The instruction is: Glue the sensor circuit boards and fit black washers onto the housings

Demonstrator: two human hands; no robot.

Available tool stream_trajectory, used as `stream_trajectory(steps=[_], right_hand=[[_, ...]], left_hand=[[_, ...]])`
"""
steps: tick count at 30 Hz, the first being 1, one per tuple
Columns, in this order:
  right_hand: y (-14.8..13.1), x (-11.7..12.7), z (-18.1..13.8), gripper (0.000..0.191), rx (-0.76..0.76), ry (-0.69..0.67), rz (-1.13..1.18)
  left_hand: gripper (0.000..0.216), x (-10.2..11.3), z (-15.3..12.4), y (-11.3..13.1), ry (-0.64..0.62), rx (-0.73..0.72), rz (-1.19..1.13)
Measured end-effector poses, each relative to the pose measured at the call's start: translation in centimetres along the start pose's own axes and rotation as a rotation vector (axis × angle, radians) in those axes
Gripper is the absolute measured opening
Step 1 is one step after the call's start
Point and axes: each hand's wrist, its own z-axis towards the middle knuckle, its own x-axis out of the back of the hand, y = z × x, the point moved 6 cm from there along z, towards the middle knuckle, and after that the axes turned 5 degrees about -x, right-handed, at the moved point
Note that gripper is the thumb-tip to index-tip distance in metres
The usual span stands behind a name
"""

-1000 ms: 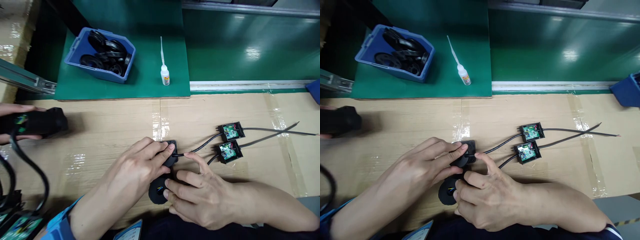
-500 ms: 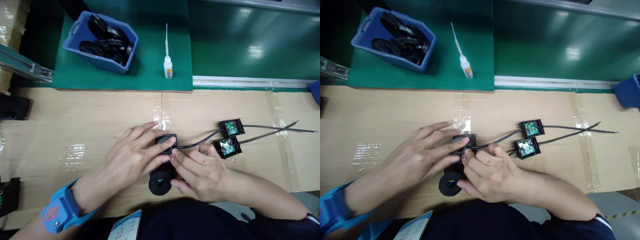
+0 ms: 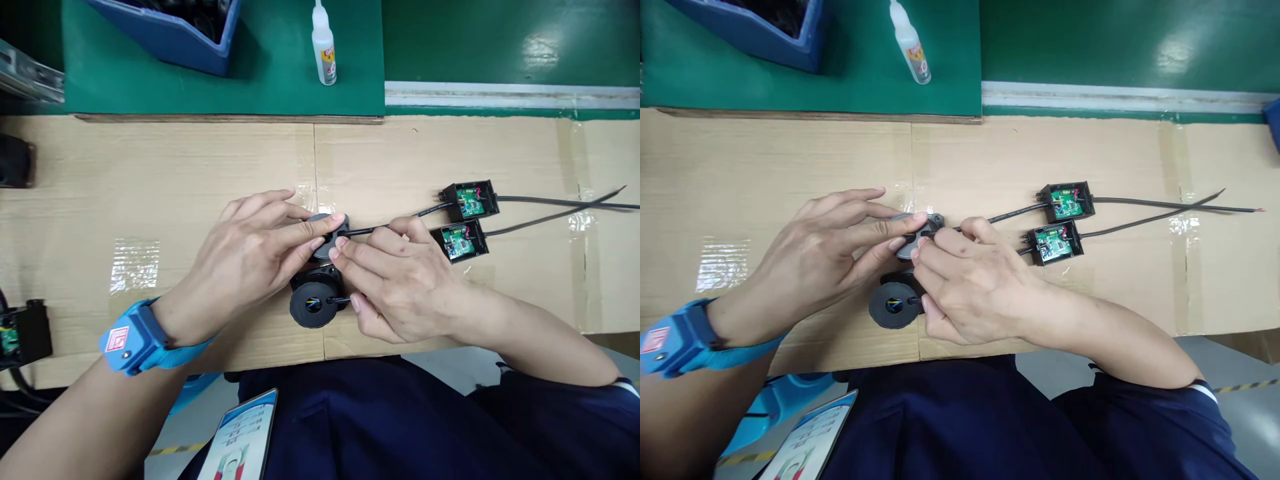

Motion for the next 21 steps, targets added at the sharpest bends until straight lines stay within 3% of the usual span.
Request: stream_trajectory(steps=[4, 9, 16, 21], right_hand=[[0.0, -0.1, 0.0, 0.036, -0.007, -0.042, -0.018], [0.0, 0.2, 0.0, 0.035, 0.012, 0.009, -0.057], [0.6, 0.0, 0.3, 0.032, 0.006, -0.020, 0.024], [0.7, -0.2, 0.3, 0.028, 0.003, -0.014, 0.015]], left_hand=[[0.038, -0.3, -0.1, -0.3, 0.016, 0.033, -0.050], [0.037, -0.6, -0.2, -0.4, 0.030, 0.058, -0.074], [0.038, -0.1, 0.2, 0.0, -0.035, 0.098, -0.126], [0.040, -1.2, 0.8, -0.1, -0.035, 0.079, -0.347]])
